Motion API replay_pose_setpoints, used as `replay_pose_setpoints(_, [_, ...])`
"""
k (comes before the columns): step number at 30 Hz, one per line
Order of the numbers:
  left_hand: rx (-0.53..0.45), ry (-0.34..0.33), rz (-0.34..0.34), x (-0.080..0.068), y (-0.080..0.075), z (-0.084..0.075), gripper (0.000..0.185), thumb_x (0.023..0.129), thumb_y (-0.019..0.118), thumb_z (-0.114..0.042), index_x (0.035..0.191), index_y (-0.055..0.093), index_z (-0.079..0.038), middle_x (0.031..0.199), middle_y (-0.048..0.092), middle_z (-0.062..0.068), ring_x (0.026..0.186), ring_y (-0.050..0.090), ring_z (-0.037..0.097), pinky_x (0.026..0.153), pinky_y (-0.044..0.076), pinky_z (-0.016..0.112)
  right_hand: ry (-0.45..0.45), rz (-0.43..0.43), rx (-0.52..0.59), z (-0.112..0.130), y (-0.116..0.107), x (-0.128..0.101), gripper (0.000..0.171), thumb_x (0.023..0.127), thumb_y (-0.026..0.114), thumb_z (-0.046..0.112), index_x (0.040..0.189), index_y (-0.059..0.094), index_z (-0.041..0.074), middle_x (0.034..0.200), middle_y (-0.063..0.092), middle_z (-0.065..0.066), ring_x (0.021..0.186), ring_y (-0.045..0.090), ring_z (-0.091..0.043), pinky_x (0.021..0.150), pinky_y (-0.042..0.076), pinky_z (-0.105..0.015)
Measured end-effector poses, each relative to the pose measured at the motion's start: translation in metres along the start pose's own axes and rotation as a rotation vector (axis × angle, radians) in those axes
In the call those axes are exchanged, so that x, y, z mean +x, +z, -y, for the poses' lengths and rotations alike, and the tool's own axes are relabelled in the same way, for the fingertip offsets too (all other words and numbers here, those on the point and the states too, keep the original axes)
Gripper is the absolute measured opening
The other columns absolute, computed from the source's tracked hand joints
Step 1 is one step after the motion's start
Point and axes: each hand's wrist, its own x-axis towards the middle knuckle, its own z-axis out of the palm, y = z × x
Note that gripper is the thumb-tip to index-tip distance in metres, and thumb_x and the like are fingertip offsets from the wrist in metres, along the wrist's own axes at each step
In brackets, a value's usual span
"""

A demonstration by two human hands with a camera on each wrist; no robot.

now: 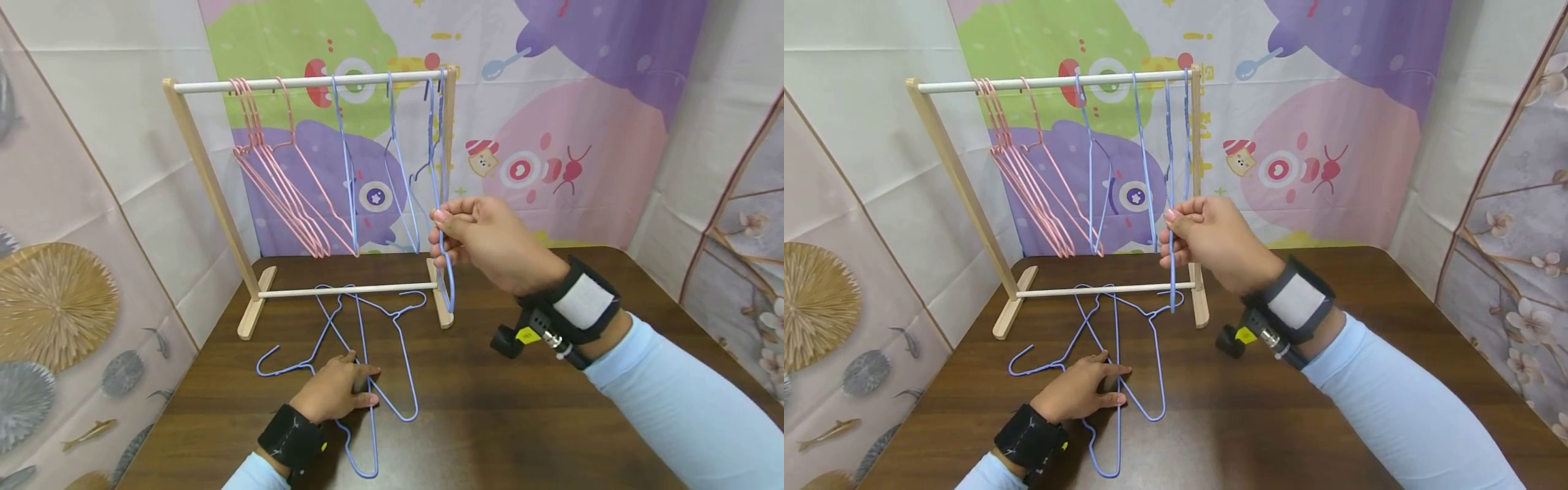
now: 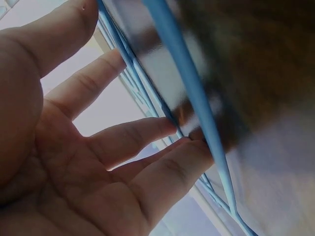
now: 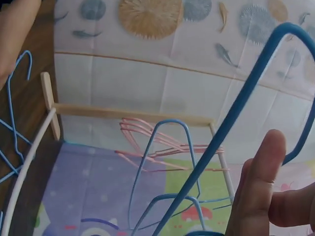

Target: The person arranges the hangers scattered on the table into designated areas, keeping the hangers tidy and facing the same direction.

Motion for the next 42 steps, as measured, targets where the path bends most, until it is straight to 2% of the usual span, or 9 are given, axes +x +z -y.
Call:
replay_pose_setpoints(5, [-0.003, -0.001, 0.000, 0.000, 0.001, 0.001, 0.050, 0.088, 0.080, -0.036, 0.132, 0.071, -0.015, 0.139, 0.053, 0.037, 0.135, 0.044, 0.057, 0.108, 0.039, 0.068, -0.005, -0.024, -0.025, 0.012, 0.001, 0.015, 0.018, 0.108, 0.049, 0.008, 0.106, 0.053, -0.009, 0.083, 0.061, -0.011, 0.067, 0.064, -0.015, 0.070, 0.061, -0.028])
replay_pose_setpoints(11, [-0.003, 0.002, -0.005, 0.000, -0.002, -0.001, 0.051, 0.086, 0.081, -0.036, 0.130, 0.072, -0.013, 0.137, 0.054, 0.039, 0.134, 0.046, 0.057, 0.106, 0.040, 0.068, -0.017, -0.071, -0.031, 0.032, 0.000, 0.036, 0.023, 0.106, 0.052, 0.007, 0.105, 0.060, -0.014, 0.080, 0.063, -0.014, 0.064, 0.063, -0.017, 0.070, 0.063, -0.031])
replay_pose_setpoints(16, [-0.009, -0.006, 0.003, -0.002, -0.004, -0.003, 0.052, 0.086, 0.081, -0.037, 0.130, 0.071, -0.012, 0.137, 0.054, 0.039, 0.135, 0.045, 0.057, 0.106, 0.039, 0.069, 0.027, -0.108, -0.080, 0.043, 0.001, 0.053, 0.024, 0.107, 0.049, 0.009, 0.110, 0.059, -0.013, 0.085, 0.061, -0.014, 0.066, 0.060, -0.017, 0.072, 0.062, -0.030])
replay_pose_setpoints(23, [-0.007, -0.014, 0.003, -0.003, -0.002, -0.003, 0.052, 0.087, 0.080, -0.037, 0.132, 0.071, -0.013, 0.141, 0.049, 0.041, 0.134, 0.045, 0.057, 0.105, 0.040, 0.069, 0.078, -0.152, -0.121, 0.045, -0.004, 0.075, 0.020, 0.107, 0.047, 0.004, 0.110, 0.059, -0.012, 0.085, 0.059, -0.014, 0.064, 0.059, -0.017, 0.068, 0.062, -0.028])
replay_pose_setpoints(29, [-0.009, -0.017, 0.006, -0.004, 0.000, -0.003, 0.051, 0.088, 0.079, -0.036, 0.132, 0.070, -0.013, 0.142, 0.048, 0.041, 0.135, 0.044, 0.057, 0.106, 0.040, 0.069, 0.128, -0.170, -0.185, 0.037, -0.015, 0.080, 0.020, 0.107, 0.049, 0.004, 0.109, 0.057, -0.014, 0.080, 0.058, -0.014, 0.059, 0.062, -0.014, 0.065, 0.062, -0.027])
replay_pose_setpoints(34, [-0.007, -0.013, 0.003, -0.004, -0.001, -0.003, 0.050, 0.088, 0.080, -0.036, 0.132, 0.071, -0.013, 0.141, 0.050, 0.040, 0.135, 0.044, 0.057, 0.106, 0.040, 0.069, 0.153, -0.165, -0.213, 0.029, -0.020, 0.079, 0.025, 0.107, 0.050, 0.007, 0.118, 0.056, -0.015, 0.081, 0.059, -0.013, 0.059, 0.065, -0.013, 0.067, 0.062, -0.027])
replay_pose_setpoints(39, [-0.013, -0.002, -0.003, -0.003, -0.002, -0.004, 0.049, 0.088, 0.080, -0.034, 0.131, 0.071, -0.012, 0.136, 0.057, 0.034, 0.136, 0.043, 0.057, 0.106, 0.039, 0.069, 0.124, -0.186, -0.274, 0.026, -0.019, 0.077, 0.030, 0.106, 0.053, 0.009, 0.127, 0.052, -0.012, 0.085, 0.062, -0.013, 0.060, 0.065, -0.014, 0.067, 0.062, -0.027])
replay_pose_setpoints(42, [-0.015, 0.000, -0.005, -0.003, -0.002, -0.003, 0.049, 0.088, 0.080, -0.034, 0.131, 0.071, -0.012, 0.134, 0.060, 0.032, 0.137, 0.043, 0.056, 0.107, 0.039, 0.068, 0.065, -0.202, -0.359, 0.025, -0.018, 0.074, 0.033, 0.105, 0.056, 0.009, 0.129, 0.051, -0.012, 0.086, 0.062, -0.014, 0.060, 0.063, -0.013, 0.064, 0.060, -0.025])
